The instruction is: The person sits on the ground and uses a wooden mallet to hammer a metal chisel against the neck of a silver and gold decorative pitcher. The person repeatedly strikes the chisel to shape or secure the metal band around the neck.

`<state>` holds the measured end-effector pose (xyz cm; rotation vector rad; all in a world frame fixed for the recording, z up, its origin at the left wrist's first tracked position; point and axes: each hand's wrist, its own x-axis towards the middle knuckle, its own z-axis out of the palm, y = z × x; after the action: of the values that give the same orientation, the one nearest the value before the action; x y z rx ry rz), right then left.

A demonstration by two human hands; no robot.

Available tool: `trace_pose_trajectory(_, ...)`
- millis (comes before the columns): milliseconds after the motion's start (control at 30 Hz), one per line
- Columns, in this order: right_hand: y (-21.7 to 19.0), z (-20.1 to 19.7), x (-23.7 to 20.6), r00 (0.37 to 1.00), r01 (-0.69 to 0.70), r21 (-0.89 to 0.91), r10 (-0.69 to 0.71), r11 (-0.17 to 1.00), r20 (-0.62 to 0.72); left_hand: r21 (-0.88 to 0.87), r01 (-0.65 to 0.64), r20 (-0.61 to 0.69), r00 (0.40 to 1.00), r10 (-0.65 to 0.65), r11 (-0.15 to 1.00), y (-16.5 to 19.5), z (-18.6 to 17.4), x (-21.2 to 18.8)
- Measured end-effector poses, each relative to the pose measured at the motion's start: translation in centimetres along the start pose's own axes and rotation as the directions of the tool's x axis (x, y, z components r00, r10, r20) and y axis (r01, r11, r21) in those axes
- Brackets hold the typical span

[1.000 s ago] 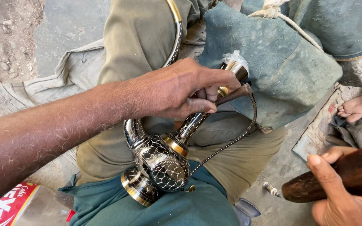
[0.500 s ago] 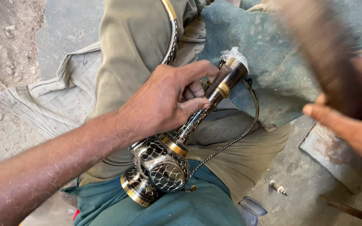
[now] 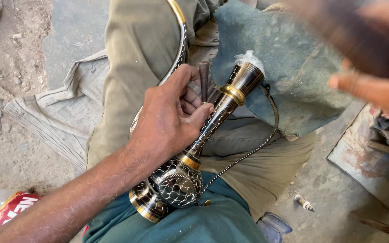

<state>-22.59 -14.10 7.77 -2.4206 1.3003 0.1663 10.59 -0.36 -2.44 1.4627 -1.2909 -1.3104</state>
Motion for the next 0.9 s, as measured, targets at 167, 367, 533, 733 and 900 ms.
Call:
trace_pose_trajectory(167, 4.1, 0.4, 0.5, 0.960, -0.277, 0.248, 0.257, 0.928, 0.109, -0.001, -0.012, 0.006, 1.000, 0.012, 1.000, -0.4, 0.2, 0.0)
trace_pose_trajectory(367, 8.2, 2.3, -5.3, 0.983, -0.064, 0.127, 0.041, 0.990, 0.177, -0.047, -0.100, 0.001, 0.995, 0.100, 0.994, 0.1, 0.0, -0.1)
trace_pose_trajectory(533, 2.7, 6.9, -12.2, 0.913, -0.259, 0.769, 0.407, 0.584, -0.002, 0.078, -0.293, 0.251, 0.931, 0.266, 0.953, 0.8, -0.5, 1.3)
trace_pose_trajectory(733, -7.1, 11.4, -15.7, 0.835, 0.108, 0.994, 0.540, 0.025, -0.104, 0.116, -0.531, 0.489, 0.766, 0.418, 0.839, 1.9, -0.2, 3.1)
trace_pose_trajectory(900, -10.8, 10.9, -13.5, 0.756, -0.180, 0.930, 0.650, 0.321, -0.078, 0.156, -0.611, 0.478, 0.734, 0.482, 0.776, 3.1, 0.3, 3.1)
